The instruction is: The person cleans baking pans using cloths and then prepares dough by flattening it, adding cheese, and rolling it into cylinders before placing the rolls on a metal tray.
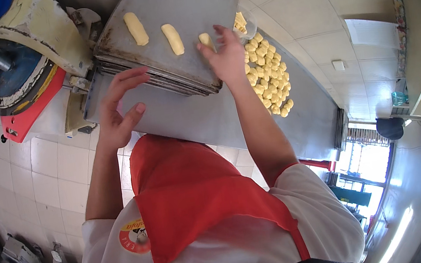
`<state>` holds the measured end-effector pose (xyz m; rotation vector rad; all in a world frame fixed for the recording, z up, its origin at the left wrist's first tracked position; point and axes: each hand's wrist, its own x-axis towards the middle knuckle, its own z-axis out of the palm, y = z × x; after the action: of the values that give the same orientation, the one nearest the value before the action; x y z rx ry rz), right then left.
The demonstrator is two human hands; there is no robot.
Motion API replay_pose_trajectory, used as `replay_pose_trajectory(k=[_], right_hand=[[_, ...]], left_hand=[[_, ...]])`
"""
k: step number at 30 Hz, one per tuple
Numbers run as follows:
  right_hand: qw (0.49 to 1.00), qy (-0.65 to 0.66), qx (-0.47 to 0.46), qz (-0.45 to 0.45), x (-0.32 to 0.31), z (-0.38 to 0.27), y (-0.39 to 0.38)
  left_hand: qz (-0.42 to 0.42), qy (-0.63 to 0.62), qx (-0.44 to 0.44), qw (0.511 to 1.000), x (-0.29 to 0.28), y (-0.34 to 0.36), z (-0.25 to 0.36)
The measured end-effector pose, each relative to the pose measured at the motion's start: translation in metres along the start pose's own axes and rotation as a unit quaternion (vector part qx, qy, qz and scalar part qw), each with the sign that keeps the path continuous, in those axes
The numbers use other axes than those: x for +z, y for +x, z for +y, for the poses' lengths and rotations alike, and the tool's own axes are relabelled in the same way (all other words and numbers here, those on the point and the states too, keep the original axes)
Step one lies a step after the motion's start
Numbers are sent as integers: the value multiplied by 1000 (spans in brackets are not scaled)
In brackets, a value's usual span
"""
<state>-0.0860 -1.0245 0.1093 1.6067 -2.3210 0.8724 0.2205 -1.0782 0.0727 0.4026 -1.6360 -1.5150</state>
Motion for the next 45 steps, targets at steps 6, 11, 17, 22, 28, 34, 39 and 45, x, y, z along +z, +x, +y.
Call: replay_pose_trajectory(k=[6,11,17,22,28,34,39,45], right_hand=[[986,132,85,-54,4,-4,-3],[986,128,106,-25,-11,24,-24],[975,-64,185,-104,-39,217,-84],[965,-146,75,-204,-7,283,-75],[975,45,120,-182,-21,318,-59],[857,378,289,-199,-129,218,-143],[786,495,371,-3,-95,190,-199],[760,459,450,-99,-97,196,-192]], left_hand=[[-12,9,28,999,10,9,-10],[-13,20,23,999,22,0,-5],[-70,-6,-19,997,72,-22,8],[-168,-45,-57,983,171,-11,0],[-83,26,-105,991,289,21,-41],[81,87,-253,960,370,41,-115],[46,178,-271,945,399,27,-114],[36,-38,-337,940,384,-12,-125]])
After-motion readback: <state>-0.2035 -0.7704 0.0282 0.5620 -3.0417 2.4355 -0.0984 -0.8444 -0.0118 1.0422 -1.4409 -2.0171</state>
